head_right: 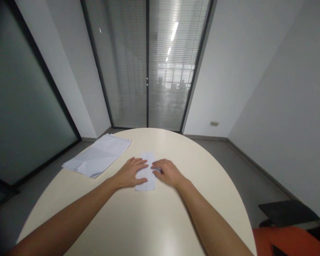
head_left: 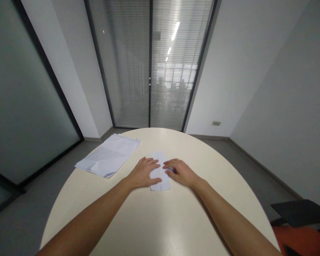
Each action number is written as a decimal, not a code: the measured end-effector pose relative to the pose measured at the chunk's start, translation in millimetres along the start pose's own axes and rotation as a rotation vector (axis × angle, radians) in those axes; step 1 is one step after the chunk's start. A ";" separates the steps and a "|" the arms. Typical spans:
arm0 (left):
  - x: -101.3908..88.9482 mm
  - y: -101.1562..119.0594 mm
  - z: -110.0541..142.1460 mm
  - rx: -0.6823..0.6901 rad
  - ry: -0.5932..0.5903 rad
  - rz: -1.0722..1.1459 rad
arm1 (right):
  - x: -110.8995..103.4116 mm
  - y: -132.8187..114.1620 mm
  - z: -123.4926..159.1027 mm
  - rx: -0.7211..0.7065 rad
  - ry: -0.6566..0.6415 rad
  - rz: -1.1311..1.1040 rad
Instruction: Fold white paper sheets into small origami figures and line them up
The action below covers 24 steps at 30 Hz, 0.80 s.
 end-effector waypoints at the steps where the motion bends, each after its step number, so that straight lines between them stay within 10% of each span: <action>1: -0.2 1.0 0.1 0.009 -0.004 0.002 | 0.4 1.3 0.1 0.006 0.005 0.012; 24: -10.5 27.6 0.4 0.188 0.046 0.031 | -1.9 18.3 3.5 0.163 0.065 0.167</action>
Point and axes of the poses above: each hand's wrist, its own z-axis away from the middle knuckle, its own x-axis out of the palm, y = z × x, the point moved 7 cm from there along -z, towards the middle knuckle, and after that the axes turned 10 degrees about z, right-handed, at the moved point
